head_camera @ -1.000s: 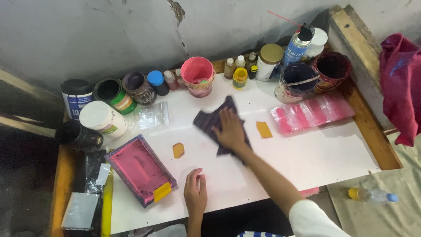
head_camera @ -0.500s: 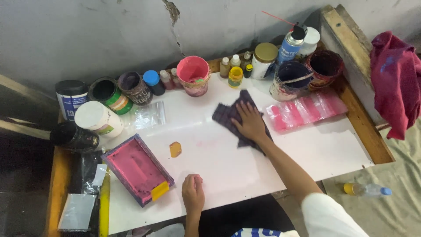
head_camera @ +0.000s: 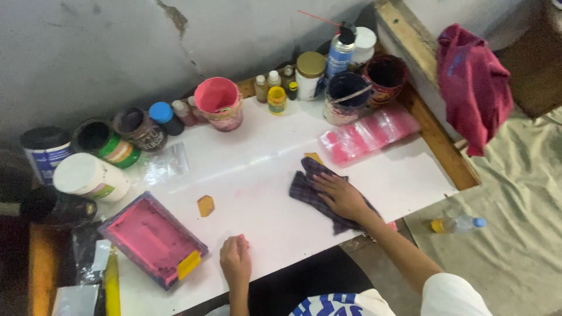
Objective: Cleaning a screen printing workbench using a cloth and organizing materials
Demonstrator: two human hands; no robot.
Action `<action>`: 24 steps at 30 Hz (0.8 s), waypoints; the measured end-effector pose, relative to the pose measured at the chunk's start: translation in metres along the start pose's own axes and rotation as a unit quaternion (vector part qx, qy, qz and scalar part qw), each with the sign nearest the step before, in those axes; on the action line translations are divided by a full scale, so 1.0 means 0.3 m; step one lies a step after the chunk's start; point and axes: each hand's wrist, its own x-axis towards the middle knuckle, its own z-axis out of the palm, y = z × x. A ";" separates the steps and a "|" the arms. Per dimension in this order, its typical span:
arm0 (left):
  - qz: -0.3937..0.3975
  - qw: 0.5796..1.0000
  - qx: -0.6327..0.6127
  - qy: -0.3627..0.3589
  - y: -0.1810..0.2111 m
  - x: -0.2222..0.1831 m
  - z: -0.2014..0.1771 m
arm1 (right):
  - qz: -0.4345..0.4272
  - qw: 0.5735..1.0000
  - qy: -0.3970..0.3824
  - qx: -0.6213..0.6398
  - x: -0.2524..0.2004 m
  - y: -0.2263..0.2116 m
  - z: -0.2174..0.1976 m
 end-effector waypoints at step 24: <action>-0.017 0.999 0.045 -0.008 0.019 -0.018 -0.006 | 0.195 0.973 -0.014 0.126 -0.108 0.350 -0.196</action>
